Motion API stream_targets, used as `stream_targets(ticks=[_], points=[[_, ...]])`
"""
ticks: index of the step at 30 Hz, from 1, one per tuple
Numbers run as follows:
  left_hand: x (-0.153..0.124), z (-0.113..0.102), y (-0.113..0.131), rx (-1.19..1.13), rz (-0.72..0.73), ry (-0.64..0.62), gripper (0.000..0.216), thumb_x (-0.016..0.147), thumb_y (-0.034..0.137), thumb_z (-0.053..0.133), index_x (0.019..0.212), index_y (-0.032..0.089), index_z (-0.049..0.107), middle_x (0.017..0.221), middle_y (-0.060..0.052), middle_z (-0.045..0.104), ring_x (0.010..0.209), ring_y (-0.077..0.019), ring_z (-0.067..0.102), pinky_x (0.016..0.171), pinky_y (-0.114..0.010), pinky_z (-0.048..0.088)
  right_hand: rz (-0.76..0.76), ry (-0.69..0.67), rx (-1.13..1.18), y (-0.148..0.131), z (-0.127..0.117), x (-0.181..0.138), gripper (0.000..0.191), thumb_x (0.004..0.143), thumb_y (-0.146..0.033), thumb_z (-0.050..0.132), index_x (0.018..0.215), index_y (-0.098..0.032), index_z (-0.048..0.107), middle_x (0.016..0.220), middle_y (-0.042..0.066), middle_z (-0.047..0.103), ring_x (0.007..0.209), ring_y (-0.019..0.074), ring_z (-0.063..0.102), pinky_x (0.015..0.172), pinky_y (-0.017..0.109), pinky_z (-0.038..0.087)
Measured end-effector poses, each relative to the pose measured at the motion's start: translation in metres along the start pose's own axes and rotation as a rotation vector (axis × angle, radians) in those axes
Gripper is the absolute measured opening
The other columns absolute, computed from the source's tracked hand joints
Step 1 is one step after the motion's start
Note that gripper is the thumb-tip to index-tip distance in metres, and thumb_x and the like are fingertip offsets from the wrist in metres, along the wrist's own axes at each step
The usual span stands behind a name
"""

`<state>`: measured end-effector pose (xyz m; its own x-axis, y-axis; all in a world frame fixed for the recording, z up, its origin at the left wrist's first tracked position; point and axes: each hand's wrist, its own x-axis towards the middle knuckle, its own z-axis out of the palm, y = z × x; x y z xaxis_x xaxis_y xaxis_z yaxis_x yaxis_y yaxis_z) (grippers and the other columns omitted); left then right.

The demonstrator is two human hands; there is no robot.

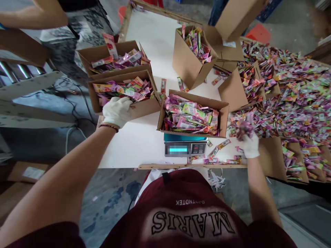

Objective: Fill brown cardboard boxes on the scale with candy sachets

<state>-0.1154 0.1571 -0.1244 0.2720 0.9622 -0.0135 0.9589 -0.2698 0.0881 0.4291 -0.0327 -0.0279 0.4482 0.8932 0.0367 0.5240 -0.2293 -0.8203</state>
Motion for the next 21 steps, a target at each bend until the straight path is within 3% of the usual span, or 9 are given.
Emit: stream_targets(ticks=[2,4,7,9,11,15,18,21], points=[[-0.002,-0.001,0.003,-0.003,0.001,-0.001,0.036,0.095,0.028,0.045,0.114,0.016,0.073,0.118,-0.014,0.07,0.103,-0.0304,0.051,0.071,-0.042,0.035,-0.07,0.068,0.03,-0.02,-0.019,0.005,0.031,0.095,-0.048,0.068,0.096,-0.017,0.069,0.084,0.002,0.072,0.073,0.0163,0.068,0.074,0.034,0.059],[-0.004,-0.001,0.006,-0.004,0.004,-0.004,0.037,0.095,0.027,0.044,0.116,0.015,0.072,0.118,-0.015,0.07,0.102,-0.0302,0.05,0.072,-0.042,0.035,-0.177,0.06,0.041,-0.05,-0.028,0.01,0.026,0.089,-0.046,0.074,0.092,-0.02,0.07,0.081,0.003,0.073,0.073,0.019,0.07,0.075,0.035,0.059],[-0.006,-0.003,0.009,0.002,0.0,-0.007,0.039,0.095,0.026,0.043,0.116,0.013,0.072,0.119,-0.016,0.069,0.1,-0.0301,0.049,0.072,-0.042,0.034,-0.335,-0.198,-0.021,-0.106,-0.012,0.017,0.022,0.088,-0.041,0.074,0.102,-0.023,0.073,0.093,0.005,0.077,0.084,0.0219,0.073,0.08,0.037,0.06],[-0.006,-0.003,0.01,0.007,-0.006,-0.014,0.039,0.095,0.028,0.043,0.117,0.013,0.072,0.12,-0.016,0.069,0.1,-0.0299,0.049,0.072,-0.042,0.033,-0.443,-0.397,-0.122,-0.137,0.011,0.02,0.023,0.09,-0.036,0.07,0.109,-0.023,0.074,0.101,0.005,0.077,0.089,0.0227,0.073,0.085,0.04,0.06],[-0.006,-0.004,0.011,0.011,-0.014,-0.025,0.039,0.095,0.029,0.045,0.119,0.013,0.072,0.121,-0.015,0.069,0.101,-0.0296,0.049,0.072,-0.041,0.033,-0.524,-0.498,-0.24,-0.156,0.034,0.022,0.033,0.09,-0.033,0.069,0.121,-0.022,0.072,0.11,0.007,0.077,0.096,0.0247,0.073,0.09,0.043,0.059],[-0.006,-0.005,0.012,0.021,-0.041,-0.043,0.038,0.096,0.028,0.045,0.12,0.015,0.071,0.122,-0.014,0.068,0.104,-0.029,0.049,0.072,-0.041,0.033,-0.546,-0.48,-0.334,-0.163,0.048,0.02,0.052,0.091,-0.032,0.067,0.142,-0.021,0.062,0.121,0.01,0.075,0.102,0.0277,0.073,0.092,0.045,0.059],[-0.006,-0.008,0.014,0.031,-0.054,-0.057,0.038,0.097,0.027,0.043,0.121,0.014,0.07,0.124,-0.014,0.067,0.105,-0.0293,0.05,0.074,-0.041,0.034,-0.514,-0.458,-0.261,-0.151,0.028,0.015,0.037,0.095,-0.034,0.063,0.13,-0.021,0.068,0.11,0.007,0.077,0.096,0.0245,0.073,0.087,0.04,0.059],[-0.006,-0.013,0.016,0.04,-0.05,-0.081,0.039,0.098,0.027,0.041,0.122,0.013,0.069,0.124,-0.016,0.066,0.107,-0.0304,0.051,0.077,-0.042,0.036,-0.397,-0.325,-0.178,-0.13,-0.002,0.009,0.029,0.094,-0.039,0.065,0.118,-0.022,0.07,0.092,0.003,0.076,0.08,0.0199,0.071,0.074,0.033,0.058]])
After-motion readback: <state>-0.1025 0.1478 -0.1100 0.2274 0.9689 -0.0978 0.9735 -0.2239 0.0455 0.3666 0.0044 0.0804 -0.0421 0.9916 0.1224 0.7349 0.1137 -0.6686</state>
